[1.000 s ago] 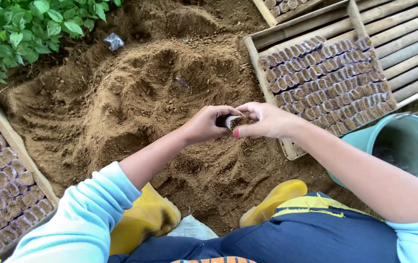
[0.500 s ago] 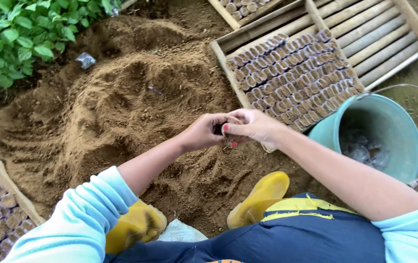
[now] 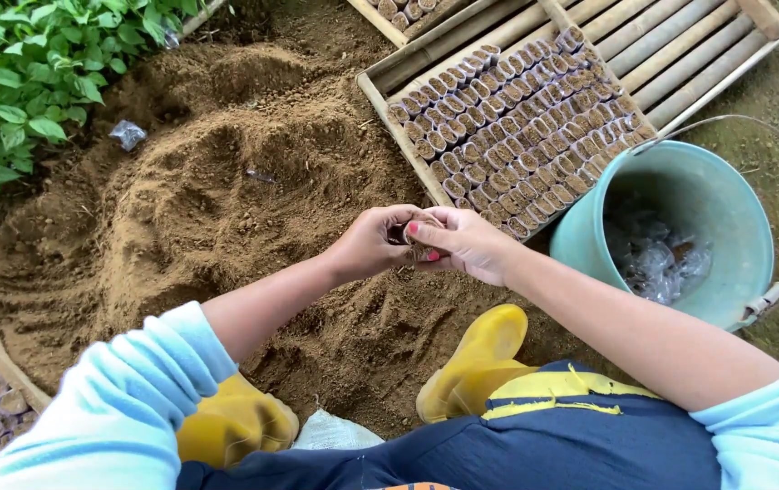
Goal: The person fills small plastic seedling pots with soil from a large pile on the ground. They use their hands to scoop the soil, pack it into the pots, and then place the filled pots into a wooden tray. The person repeats this process for multiple pots.
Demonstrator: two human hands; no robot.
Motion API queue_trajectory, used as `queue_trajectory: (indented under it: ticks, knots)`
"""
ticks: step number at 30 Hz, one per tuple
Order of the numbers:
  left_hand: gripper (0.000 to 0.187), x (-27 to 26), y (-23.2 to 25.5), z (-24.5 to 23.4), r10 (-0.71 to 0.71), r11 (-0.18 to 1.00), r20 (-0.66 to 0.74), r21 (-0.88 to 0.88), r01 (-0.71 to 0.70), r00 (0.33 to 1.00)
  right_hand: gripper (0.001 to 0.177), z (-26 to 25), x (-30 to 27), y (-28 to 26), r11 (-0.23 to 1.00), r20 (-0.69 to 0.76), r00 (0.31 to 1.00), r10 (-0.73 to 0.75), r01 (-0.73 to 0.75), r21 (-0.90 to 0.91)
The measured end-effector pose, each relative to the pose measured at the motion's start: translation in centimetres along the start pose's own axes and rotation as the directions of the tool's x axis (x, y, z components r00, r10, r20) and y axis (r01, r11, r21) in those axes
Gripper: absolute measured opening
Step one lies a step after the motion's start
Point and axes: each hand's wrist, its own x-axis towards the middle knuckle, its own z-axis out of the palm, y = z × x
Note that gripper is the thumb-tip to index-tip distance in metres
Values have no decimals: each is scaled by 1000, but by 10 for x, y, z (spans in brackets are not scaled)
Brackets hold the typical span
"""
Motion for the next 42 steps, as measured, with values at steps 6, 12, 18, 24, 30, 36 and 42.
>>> queue_trajectory:
  ticks: [6,12,18,24,30,36,42]
  knots:
    - [43,-6,48,-12,-88,979,23,186,82,996,57,20,-14,-23,1000,-25,1000,-12,12,-4]
    - [62,-14,112,-30,-329,805,101,550,223,939,62,49,-11,-39,981,0,993,-121,120,151]
    - [47,-8,102,-41,-331,796,140,573,196,933,60,42,-9,-48,992,8,998,-67,66,108]
    - [35,-10,57,-32,-133,923,104,376,85,986,59,33,-16,-32,988,-16,1000,-20,23,155]
    - [36,-12,46,-25,70,937,106,334,-102,992,62,33,-14,-21,983,-23,999,-33,37,180]
    - [31,-16,50,-24,183,915,108,344,-210,977,63,41,-33,-33,985,-17,1000,-8,11,170]
    - [37,-18,52,-25,227,917,113,311,-252,967,61,36,-37,-29,976,38,997,-64,54,211]
